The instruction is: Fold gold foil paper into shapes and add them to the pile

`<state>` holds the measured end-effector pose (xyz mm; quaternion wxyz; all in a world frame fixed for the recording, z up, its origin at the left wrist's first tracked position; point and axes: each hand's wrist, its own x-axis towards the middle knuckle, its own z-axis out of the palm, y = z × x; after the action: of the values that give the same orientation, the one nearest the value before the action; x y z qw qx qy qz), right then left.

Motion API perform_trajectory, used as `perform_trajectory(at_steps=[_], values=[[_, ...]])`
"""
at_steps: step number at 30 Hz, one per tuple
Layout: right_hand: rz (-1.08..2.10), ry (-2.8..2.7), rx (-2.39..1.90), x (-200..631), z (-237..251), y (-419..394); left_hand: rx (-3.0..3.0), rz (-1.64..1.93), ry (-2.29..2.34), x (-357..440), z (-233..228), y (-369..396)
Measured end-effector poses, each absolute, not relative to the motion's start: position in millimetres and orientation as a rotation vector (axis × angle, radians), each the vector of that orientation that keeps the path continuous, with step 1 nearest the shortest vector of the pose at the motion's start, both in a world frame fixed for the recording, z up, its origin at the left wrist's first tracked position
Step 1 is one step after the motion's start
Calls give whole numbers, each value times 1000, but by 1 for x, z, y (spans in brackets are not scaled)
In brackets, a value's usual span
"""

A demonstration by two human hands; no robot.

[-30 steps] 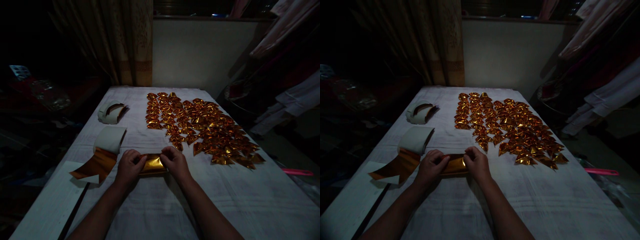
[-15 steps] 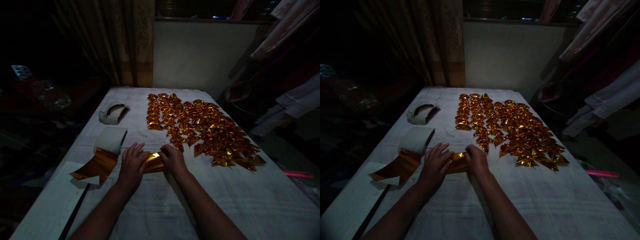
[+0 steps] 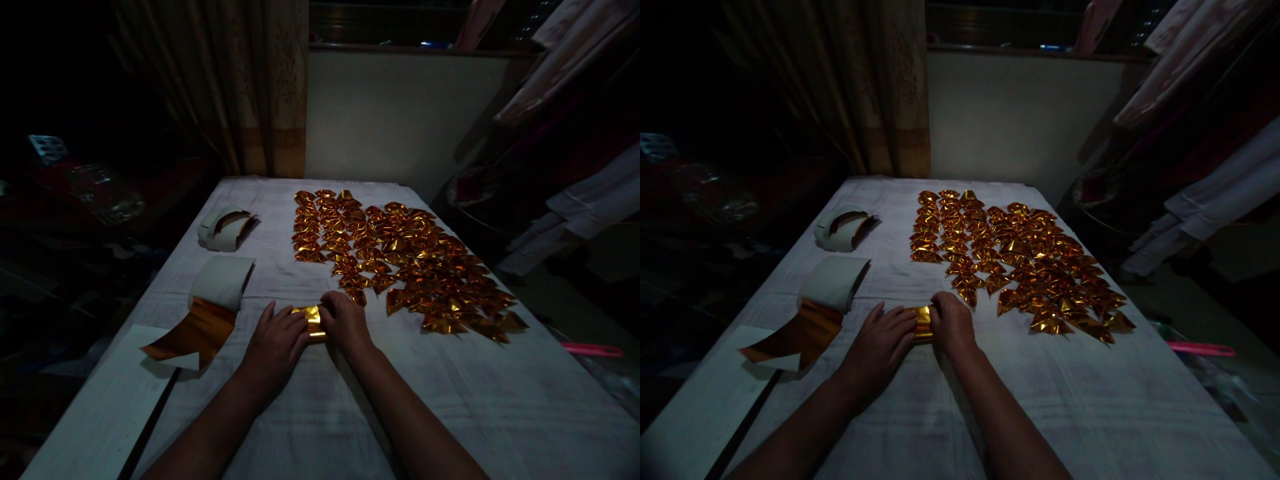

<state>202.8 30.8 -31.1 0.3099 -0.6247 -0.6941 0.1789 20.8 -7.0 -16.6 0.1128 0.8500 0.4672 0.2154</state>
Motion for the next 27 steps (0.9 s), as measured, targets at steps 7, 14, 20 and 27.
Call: perform_trajectory(at_steps=[7, 14, 20, 27], values=[[265, -2227, -1408, 204, -29, 18, 2485, 647, 1384, 16, -29, -5], [418, -2225, -1396, 212, -32, 9, 2418, 629, 1453, 16, -32, -7], [358, -2208, -1483, 205, -33, 5, 2417, 645, 1491, 19, -32, -9], [332, -2203, -1500, 203, -30, 0, 2396, 622, 1505, 20, -27, -10]])
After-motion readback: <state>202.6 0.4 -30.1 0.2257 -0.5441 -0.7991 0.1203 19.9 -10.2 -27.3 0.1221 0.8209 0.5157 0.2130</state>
